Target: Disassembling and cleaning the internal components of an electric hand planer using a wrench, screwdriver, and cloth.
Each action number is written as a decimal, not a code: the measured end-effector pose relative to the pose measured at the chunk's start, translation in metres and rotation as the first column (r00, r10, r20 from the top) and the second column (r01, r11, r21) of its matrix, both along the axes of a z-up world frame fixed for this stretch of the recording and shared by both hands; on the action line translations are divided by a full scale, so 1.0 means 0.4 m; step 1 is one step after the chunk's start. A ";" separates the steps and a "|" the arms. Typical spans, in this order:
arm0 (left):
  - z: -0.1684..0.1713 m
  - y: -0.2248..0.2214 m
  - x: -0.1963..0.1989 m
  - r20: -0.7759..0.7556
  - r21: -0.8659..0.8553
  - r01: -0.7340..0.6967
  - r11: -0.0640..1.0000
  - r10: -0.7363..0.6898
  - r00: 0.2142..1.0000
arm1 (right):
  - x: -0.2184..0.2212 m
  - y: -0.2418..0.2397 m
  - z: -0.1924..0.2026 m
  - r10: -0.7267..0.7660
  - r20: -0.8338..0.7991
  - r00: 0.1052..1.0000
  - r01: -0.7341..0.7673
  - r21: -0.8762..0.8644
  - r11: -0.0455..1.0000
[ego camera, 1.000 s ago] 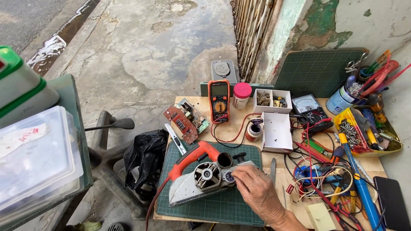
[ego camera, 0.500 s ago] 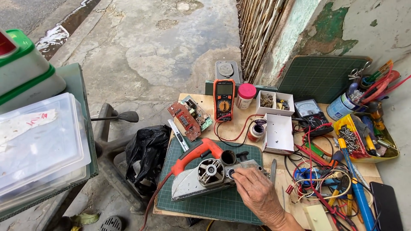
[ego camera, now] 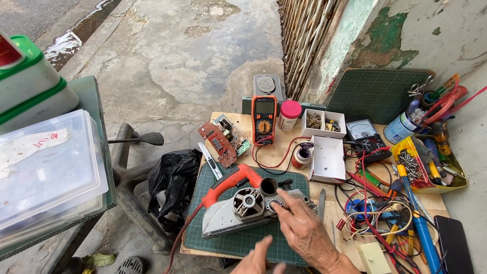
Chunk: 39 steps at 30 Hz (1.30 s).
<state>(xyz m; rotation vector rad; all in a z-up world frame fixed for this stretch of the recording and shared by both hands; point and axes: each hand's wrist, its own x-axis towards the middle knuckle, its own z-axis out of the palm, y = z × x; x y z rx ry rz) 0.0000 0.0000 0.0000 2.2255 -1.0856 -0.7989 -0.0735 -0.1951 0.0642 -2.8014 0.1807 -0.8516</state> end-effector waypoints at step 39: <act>0.114 -0.125 0.062 0.387 0.257 0.087 0.962 -0.185 0.903 | 0.075 -0.063 0.128 -0.244 -0.647 0.722 0.685 0.620 0.383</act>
